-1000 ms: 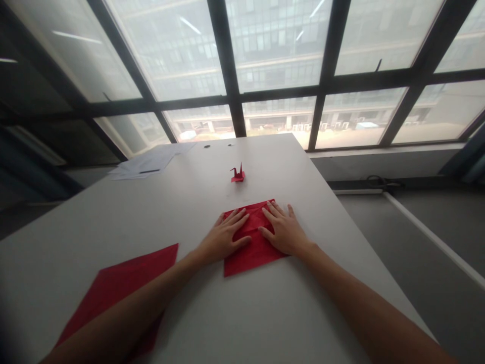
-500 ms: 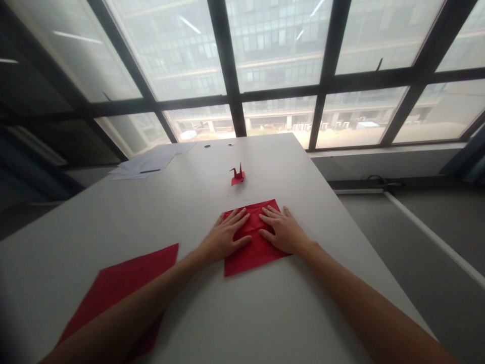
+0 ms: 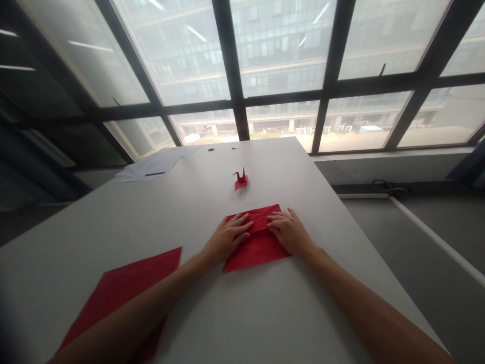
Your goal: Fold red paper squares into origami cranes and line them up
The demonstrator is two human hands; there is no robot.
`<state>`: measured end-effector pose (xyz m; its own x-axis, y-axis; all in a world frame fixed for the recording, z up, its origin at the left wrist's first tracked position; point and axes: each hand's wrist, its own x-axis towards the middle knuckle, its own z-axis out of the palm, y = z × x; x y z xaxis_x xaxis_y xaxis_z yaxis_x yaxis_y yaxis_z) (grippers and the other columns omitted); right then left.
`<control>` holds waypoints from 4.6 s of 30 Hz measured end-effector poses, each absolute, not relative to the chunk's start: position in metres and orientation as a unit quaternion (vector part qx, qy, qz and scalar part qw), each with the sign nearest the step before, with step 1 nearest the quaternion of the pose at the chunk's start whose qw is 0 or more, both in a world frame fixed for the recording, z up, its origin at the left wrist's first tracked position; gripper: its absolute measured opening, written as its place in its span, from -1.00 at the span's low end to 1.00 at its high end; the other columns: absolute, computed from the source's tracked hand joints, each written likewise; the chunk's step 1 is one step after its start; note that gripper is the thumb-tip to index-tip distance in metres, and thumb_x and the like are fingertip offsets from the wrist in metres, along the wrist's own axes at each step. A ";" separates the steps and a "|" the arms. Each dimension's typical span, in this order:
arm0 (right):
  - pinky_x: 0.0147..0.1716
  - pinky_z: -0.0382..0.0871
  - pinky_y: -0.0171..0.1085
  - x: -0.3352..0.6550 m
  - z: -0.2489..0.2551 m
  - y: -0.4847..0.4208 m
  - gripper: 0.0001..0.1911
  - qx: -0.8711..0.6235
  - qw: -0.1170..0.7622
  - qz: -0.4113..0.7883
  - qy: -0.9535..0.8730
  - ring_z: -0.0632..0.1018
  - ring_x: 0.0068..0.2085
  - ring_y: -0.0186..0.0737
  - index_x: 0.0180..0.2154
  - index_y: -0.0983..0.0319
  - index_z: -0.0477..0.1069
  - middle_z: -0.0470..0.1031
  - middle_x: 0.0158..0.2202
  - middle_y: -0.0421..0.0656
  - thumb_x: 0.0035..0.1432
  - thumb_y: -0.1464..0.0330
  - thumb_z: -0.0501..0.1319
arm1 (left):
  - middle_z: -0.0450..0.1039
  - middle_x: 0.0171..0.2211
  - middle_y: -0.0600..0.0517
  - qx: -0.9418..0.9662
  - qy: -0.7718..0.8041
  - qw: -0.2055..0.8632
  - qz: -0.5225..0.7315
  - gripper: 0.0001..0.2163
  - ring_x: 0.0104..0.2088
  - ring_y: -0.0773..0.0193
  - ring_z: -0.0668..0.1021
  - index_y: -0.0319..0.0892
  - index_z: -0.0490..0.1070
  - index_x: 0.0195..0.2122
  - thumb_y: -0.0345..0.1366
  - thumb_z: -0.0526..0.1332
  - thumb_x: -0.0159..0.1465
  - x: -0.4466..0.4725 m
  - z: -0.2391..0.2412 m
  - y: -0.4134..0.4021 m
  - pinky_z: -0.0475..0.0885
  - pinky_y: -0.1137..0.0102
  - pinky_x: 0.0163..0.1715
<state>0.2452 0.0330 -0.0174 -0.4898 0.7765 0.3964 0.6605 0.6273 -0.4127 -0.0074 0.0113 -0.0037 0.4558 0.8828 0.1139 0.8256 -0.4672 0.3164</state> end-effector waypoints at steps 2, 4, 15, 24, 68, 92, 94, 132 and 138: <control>0.29 -0.01 0.11 0.246 -0.015 0.033 -0.74 -0.421 0.303 0.093 -0.850 0.53 0.07 -0.12 -0.23 0.09 0.59 0.61 -0.02 -0.17 0.31 0.39 0.11 | 0.12 0.36 0.04 0.843 0.505 0.112 0.147 -0.64 0.39 0.07 0.12 0.14 0.35 0.21 -0.05 0.04 0.43 -0.007 -0.003 0.011 -0.14 -0.12 0.33; 0.26 0.05 0.05 0.246 -0.013 0.033 -0.75 -0.426 0.321 0.083 -0.841 0.55 0.00 -0.13 -0.23 0.10 0.57 0.62 -0.06 -0.17 0.31 0.39 0.11 | 0.21 0.32 0.05 0.842 0.502 0.110 0.166 -0.69 0.37 0.07 0.19 0.14 0.43 0.14 -0.09 0.12 0.40 -0.008 -0.002 0.011 -0.15 -0.13 0.33; 0.07 0.29 -0.06 0.248 -0.013 0.037 -0.76 -0.458 0.338 0.082 -0.818 0.52 -0.08 -0.06 -0.29 0.14 0.57 0.62 -0.15 -0.13 0.26 0.40 0.11 | 0.55 0.02 0.11 0.821 0.478 0.134 0.283 -0.80 0.05 0.17 0.54 0.06 0.60 -0.09 -0.24 0.21 0.34 -0.008 -0.006 0.012 0.40 0.23 0.14; 0.06 0.34 0.00 0.251 -0.010 0.037 -0.71 -0.433 0.440 0.068 -0.783 0.52 -0.03 -0.03 -0.25 0.07 0.62 0.62 -0.14 -0.11 0.32 0.29 0.10 | 0.57 -0.25 0.04 0.785 0.492 0.071 0.370 -0.87 -0.18 0.18 0.54 0.08 0.64 -0.22 -0.19 0.26 0.32 -0.007 0.004 0.009 0.42 0.22 -0.06; -0.21 0.59 -0.04 0.241 -0.002 0.033 -0.58 -0.396 0.553 0.498 -0.537 0.65 -0.22 0.00 -0.05 0.21 0.51 0.64 -0.19 -0.07 0.05 0.21 0.41 | 0.58 -0.12 0.07 0.813 0.388 -0.088 0.426 -0.92 0.01 0.19 0.53 -0.05 0.53 -0.28 -0.39 0.28 0.29 -0.002 0.015 0.011 0.11 0.05 0.27; -0.12 0.48 -0.11 0.204 0.005 0.011 -0.64 -0.311 0.556 0.665 -0.389 0.60 -0.16 -0.07 -0.16 0.18 0.53 0.63 -0.17 -0.12 -0.08 0.37 0.44 | 0.56 -0.11 0.05 0.770 0.423 -0.091 0.469 -0.94 -0.07 0.20 0.54 -0.04 0.54 -0.30 -0.36 0.29 0.29 0.007 0.017 0.003 0.20 0.09 0.17; -0.15 0.48 -0.13 0.204 0.006 0.011 -0.65 -0.318 0.558 0.664 -0.383 0.60 -0.17 -0.08 -0.17 0.17 0.53 0.63 -0.18 -0.13 -0.09 0.37 0.43 | 0.55 -0.10 0.04 0.767 0.429 -0.087 0.469 -0.94 -0.07 0.19 0.53 -0.05 0.54 -0.29 -0.35 0.28 0.29 0.007 0.017 0.003 0.20 0.09 0.16; 0.13 0.29 0.08 0.205 0.004 0.002 -0.84 -0.348 0.546 0.200 -0.735 0.41 0.11 0.03 -0.17 0.05 0.56 0.49 0.02 -0.08 0.21 0.32 0.26 | 0.48 -0.18 -0.02 0.744 0.365 0.086 0.554 -0.92 -0.23 0.29 0.56 -0.10 0.47 -0.16 -0.32 0.24 0.33 0.009 0.011 -0.002 0.54 0.43 -0.32; 0.21 0.20 0.06 0.213 0.006 0.008 -0.45 -0.343 0.565 0.293 -0.691 0.30 0.27 0.03 0.13 0.04 0.39 0.32 0.25 -0.06 0.09 0.26 0.37 | 0.56 -0.31 0.05 0.699 0.374 0.168 0.587 -0.90 -0.37 0.33 0.60 -0.11 0.46 -0.19 -0.31 0.31 0.27 0.012 0.007 -0.001 0.55 0.45 -0.39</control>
